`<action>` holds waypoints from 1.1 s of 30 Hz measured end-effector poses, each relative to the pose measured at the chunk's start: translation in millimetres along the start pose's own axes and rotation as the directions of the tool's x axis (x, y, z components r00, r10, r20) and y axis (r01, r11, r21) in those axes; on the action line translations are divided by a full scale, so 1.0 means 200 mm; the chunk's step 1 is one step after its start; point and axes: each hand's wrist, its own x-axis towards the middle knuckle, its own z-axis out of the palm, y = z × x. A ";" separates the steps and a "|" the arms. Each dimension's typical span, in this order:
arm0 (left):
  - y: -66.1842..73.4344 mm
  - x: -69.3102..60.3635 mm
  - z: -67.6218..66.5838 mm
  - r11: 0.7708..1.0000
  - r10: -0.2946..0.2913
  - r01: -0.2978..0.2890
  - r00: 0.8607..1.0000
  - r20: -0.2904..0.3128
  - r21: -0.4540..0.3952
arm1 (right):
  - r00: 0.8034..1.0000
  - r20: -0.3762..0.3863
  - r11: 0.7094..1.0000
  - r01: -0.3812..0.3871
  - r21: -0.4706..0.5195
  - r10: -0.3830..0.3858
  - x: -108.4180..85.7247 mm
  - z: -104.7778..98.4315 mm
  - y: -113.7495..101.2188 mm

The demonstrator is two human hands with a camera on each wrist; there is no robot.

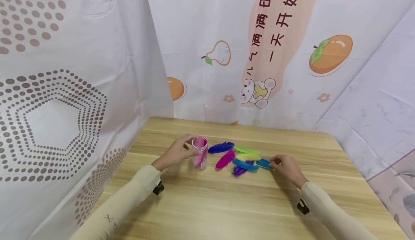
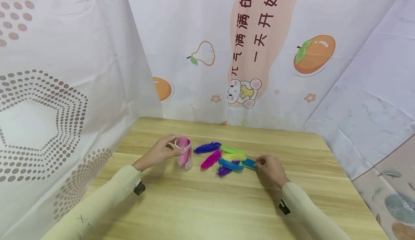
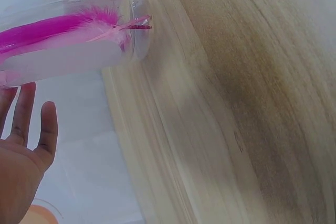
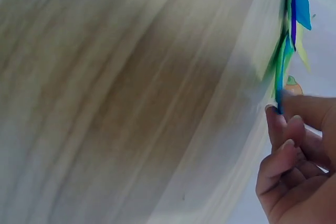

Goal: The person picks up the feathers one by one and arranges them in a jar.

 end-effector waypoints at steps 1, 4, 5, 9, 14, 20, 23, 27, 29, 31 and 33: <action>0.00 0.00 0.00 1.000 -0.002 0.002 1.000 0.000 0.000 | 1.000 -0.001 1.000 0.005 -0.003 -0.005 0.00 0.00 0.00; 0.00 0.00 0.00 1.000 -0.005 0.005 1.000 0.003 0.003 | 1.000 -0.006 1.000 0.017 -0.005 -0.017 0.00 0.00 0.01; 0.00 0.00 0.00 1.000 -0.003 0.003 1.000 0.005 0.004 | 1.000 -0.007 1.000 0.023 -0.006 -0.023 0.00 0.00 0.01; 0.01 0.01 0.00 1.000 -0.003 0.003 1.000 0.005 0.008 | 0.999 -0.009 0.999 0.043 -0.016 -0.043 0.00 -0.01 0.02; 0.01 0.01 0.00 1.000 0.005 -0.005 1.000 0.002 0.014 | 1.000 -0.010 0.999 0.025 -0.032 -0.025 0.00 -0.02 0.02; 0.02 0.01 0.00 1.000 0.003 -0.003 1.000 0.008 0.014 | 0.999 -0.048 1.000 0.005 -0.022 -0.006 -0.01 -0.03 0.02; 0.01 0.01 0.00 1.000 -0.003 0.003 1.000 0.010 0.008 | 0.997 -0.073 1.000 0.014 -0.014 -0.015 -0.01 -0.05 0.02; 0.01 0.00 0.00 1.000 -0.003 0.003 1.000 0.011 -0.002 | 0.996 -0.089 1.000 0.023 -0.019 -0.025 -0.01 -0.06 0.03; 0.00 0.00 0.00 1.000 -0.004 0.004 1.000 0.012 -0.003 | 0.995 -0.096 0.999 0.029 -0.019 -0.031 -0.01 -0.08 0.03; 0.00 0.00 0.00 1.000 -0.006 0.006 1.000 0.012 -0.003 | 0.993 -0.108 0.999 0.036 -0.019 -0.038 -0.01 -0.09 0.04; 0.01 0.00 0.00 1.000 -0.008 0.008 1.000 0.011 -0.002 | 0.991 -0.127 0.999 0.048 -0.013 -0.049 -0.01 -0.10 0.04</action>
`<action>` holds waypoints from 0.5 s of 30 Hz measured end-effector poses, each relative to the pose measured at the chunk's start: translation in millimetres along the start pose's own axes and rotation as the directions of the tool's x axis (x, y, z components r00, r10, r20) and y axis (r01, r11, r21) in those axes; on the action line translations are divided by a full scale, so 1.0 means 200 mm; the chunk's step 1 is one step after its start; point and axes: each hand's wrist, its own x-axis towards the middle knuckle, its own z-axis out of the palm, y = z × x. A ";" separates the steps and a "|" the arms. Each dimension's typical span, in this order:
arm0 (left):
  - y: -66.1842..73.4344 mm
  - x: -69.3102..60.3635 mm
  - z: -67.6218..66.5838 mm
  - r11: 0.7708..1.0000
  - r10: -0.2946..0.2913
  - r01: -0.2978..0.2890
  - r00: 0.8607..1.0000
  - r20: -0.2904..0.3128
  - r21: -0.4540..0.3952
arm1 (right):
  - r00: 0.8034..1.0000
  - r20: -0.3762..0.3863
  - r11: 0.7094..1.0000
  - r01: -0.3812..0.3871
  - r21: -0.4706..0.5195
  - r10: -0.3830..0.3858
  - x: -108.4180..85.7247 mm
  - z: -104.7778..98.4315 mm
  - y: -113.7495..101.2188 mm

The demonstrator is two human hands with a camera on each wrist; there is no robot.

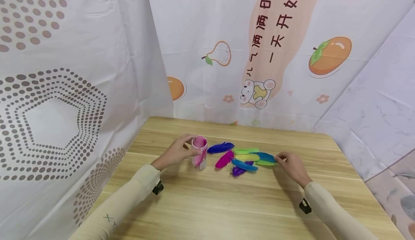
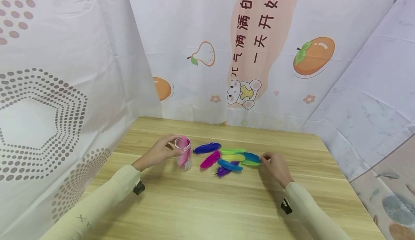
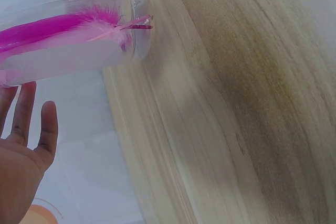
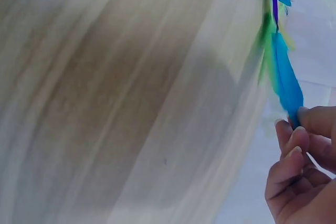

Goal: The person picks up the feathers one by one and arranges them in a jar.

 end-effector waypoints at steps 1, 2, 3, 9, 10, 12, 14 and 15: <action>0.00 0.00 0.00 1.000 0.000 0.000 1.000 0.001 -0.001 | 1.000 -0.009 1.000 0.005 0.003 -0.005 0.00 -0.01 0.00; 0.00 0.00 0.00 1.000 0.000 0.000 1.000 0.001 -0.001 | 1.000 -0.023 1.000 0.007 0.005 -0.007 0.00 -0.01 0.00; 0.00 0.00 0.00 1.000 0.000 0.000 1.000 0.001 -0.001 | 0.999 -0.035 1.000 0.010 0.003 -0.010 0.00 -0.02 0.00; 0.00 0.00 0.00 1.000 0.001 -0.001 1.000 0.000 -0.001 | 0.999 -0.052 1.000 -0.003 0.010 0.003 0.01 -0.05 -0.02; 0.00 0.00 0.00 1.000 0.003 -0.003 1.000 0.000 0.000 | 0.999 -0.046 1.000 -0.009 0.023 0.010 0.01 -0.06 -0.02; 0.00 0.00 0.00 1.000 0.006 -0.006 1.000 0.000 -0.001 | 0.999 -0.041 0.998 -0.027 0.052 0.029 0.01 -0.07 -0.02; 0.00 0.00 0.00 1.000 0.007 -0.007 1.000 -0.001 -0.002 | 0.999 -0.041 0.997 -0.020 0.076 0.023 0.02 -0.08 -0.02; 0.00 0.00 0.00 1.000 0.007 -0.007 1.000 -0.001 -0.003 | 0.999 -0.044 0.997 -0.016 0.082 0.020 0.02 -0.09 -0.02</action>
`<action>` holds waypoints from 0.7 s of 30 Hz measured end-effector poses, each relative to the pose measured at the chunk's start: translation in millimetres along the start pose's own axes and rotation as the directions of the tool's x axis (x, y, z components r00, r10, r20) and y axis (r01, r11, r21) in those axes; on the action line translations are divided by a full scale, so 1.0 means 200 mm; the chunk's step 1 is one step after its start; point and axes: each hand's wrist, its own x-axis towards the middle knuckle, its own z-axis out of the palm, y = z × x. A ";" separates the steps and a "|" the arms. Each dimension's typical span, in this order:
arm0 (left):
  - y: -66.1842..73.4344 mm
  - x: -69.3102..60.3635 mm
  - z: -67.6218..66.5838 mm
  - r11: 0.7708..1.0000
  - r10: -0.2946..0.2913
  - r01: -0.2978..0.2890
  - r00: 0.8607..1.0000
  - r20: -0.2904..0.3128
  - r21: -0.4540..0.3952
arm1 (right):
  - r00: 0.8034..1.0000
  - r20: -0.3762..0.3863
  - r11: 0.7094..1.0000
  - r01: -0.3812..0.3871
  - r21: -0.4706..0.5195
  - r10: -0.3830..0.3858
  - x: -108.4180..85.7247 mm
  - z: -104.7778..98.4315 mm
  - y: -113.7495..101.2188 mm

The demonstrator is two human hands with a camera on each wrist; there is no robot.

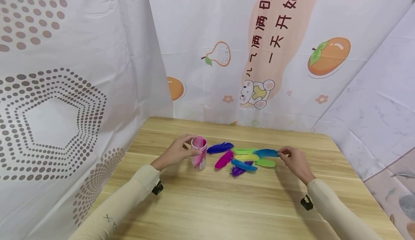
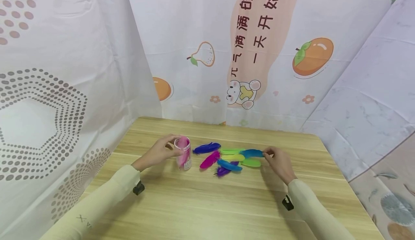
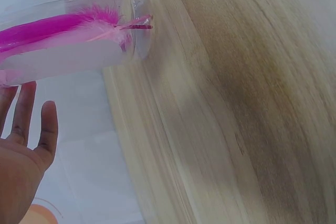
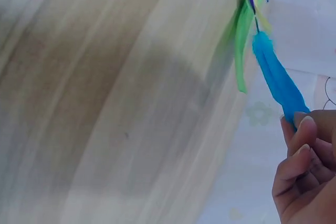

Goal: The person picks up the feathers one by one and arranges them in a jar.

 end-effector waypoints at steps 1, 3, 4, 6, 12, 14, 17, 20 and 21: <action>0.00 0.00 0.00 1.000 0.000 0.000 1.000 -0.001 0.000 | 1.000 -0.005 1.000 0.010 -0.001 -0.010 0.00 0.00 0.00; 0.00 0.00 0.00 1.000 0.000 0.000 1.000 -0.002 -0.001 | 0.999 -0.018 1.000 0.029 -0.012 -0.029 0.01 -0.01 0.00; 0.00 0.00 0.00 1.000 0.000 0.000 1.000 -0.002 -0.002 | 0.999 -0.024 0.999 0.036 -0.019 -0.036 0.01 -0.01 -0.01; 0.01 -0.01 0.00 1.000 0.000 0.000 1.000 -0.001 -0.001 | 0.999 -0.032 0.999 0.040 -0.030 -0.041 0.02 -0.02 -0.01; 0.01 -0.01 0.00 1.000 0.000 0.000 1.000 -0.001 0.002 | 0.998 -0.051 0.998 0.026 -0.052 -0.029 0.03 -0.03 -0.04; 0.01 -0.01 0.00 1.000 0.001 -0.001 1.000 -0.002 0.002 | 0.998 -0.063 0.998 0.028 -0.060 -0.032 0.03 -0.04 -0.05; 0.00 -0.01 0.00 1.000 0.006 -0.006 1.000 -0.007 0.005 | 0.995 -0.086 0.996 0.053 -0.073 -0.059 0.04 -0.04 -0.05; 0.00 -0.01 0.00 1.000 0.011 -0.011 1.000 -0.010 0.012 | 0.989 -0.112 0.993 0.085 -0.082 -0.094 0.05 -0.05 -0.06; -0.01 -0.01 0.00 1.000 0.013 -0.013 1.000 -0.010 0.013 | 0.988 -0.115 0.992 0.092 -0.083 -0.101 0.05 -0.05 -0.07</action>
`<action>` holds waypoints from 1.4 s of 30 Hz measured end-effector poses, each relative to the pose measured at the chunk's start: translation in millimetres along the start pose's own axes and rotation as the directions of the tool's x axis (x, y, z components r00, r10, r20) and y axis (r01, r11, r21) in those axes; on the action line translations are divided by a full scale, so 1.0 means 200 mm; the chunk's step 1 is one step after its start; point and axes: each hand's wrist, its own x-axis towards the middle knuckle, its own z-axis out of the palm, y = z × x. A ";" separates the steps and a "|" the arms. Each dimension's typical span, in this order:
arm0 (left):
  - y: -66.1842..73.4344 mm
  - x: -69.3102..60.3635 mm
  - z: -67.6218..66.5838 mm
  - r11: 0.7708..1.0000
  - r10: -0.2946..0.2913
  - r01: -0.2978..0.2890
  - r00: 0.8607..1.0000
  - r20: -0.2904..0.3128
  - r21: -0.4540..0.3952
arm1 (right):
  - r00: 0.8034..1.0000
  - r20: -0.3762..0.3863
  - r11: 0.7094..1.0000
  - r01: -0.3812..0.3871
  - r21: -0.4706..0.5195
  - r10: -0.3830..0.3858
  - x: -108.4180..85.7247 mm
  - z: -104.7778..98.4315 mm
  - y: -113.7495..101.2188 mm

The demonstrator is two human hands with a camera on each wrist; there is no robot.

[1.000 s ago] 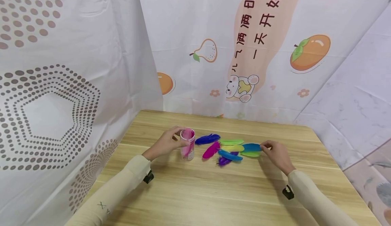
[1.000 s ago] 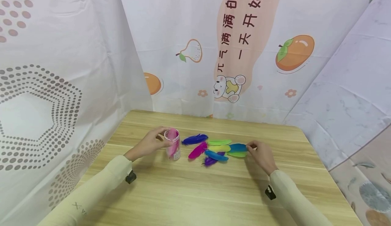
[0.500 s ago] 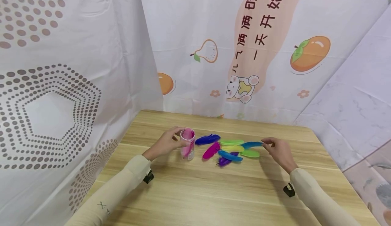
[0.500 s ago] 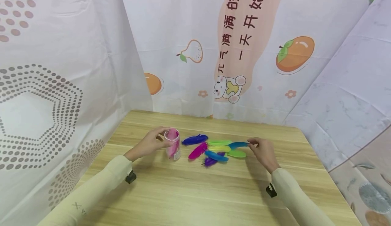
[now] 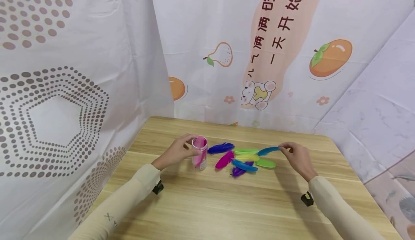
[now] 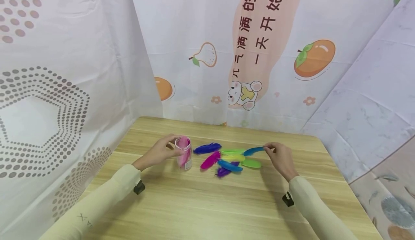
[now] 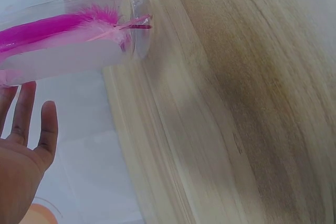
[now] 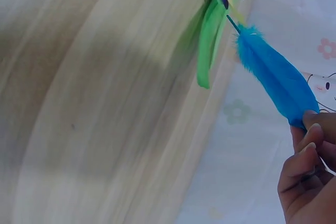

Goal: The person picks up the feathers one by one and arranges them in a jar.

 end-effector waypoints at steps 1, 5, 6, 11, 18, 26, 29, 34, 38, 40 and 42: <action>0.00 0.00 0.00 1.000 0.003 -0.003 1.000 0.001 0.002 | 1.000 -0.005 1.000 0.006 0.004 -0.006 0.00 0.00 0.00; 0.00 0.01 0.00 1.000 0.009 -0.009 1.000 0.004 -0.002 | 1.000 -0.016 1.000 0.014 0.013 -0.014 0.02 -0.02 -0.02; 0.00 0.01 0.00 1.000 0.010 -0.010 1.000 0.004 -0.003 | 1.000 -0.020 1.000 0.015 0.012 -0.015 0.02 -0.02 -0.03; -0.01 0.01 0.00 1.000 0.014 -0.014 1.000 -0.001 -0.001 | 0.999 -0.045 1.000 0.016 0.002 -0.016 0.05 -0.03 -0.06; 0.00 0.00 0.00 1.000 0.009 -0.009 1.000 -0.006 -0.009 | 0.997 -0.075 1.000 0.026 0.001 -0.026 0.09 -0.04 -0.10; -0.01 0.00 0.01 1.000 0.008 -0.008 1.000 -0.001 -0.005 | 0.995 -0.092 0.999 0.039 0.005 -0.039 0.10 -0.07 -0.13; -0.01 0.01 0.00 1.000 0.017 -0.017 1.000 -0.001 -0.002 | 0.995 -0.090 0.999 0.031 0.011 -0.030 0.11 -0.09 -0.14; -0.02 0.01 0.00 1.000 0.024 -0.024 1.000 -0.004 0.004 | 0.995 -0.096 1.000 0.023 0.008 -0.022 0.12 -0.12 -0.15; -0.02 0.01 0.01 1.000 0.019 -0.019 1.000 -0.003 0.005 | 0.995 -0.098 1.000 0.015 0.014 -0.014 0.12 -0.12 -0.16; -0.01 0.01 0.01 1.000 0.018 -0.018 1.000 -0.002 0.006 | 0.995 -0.096 1.000 0.014 0.015 -0.012 0.12 -0.12 -0.17; -0.01 0.01 0.01 1.000 0.016 -0.016 1.000 -0.001 0.006 | 0.995 -0.094 1.000 0.017 0.016 -0.016 0.13 -0.12 -0.18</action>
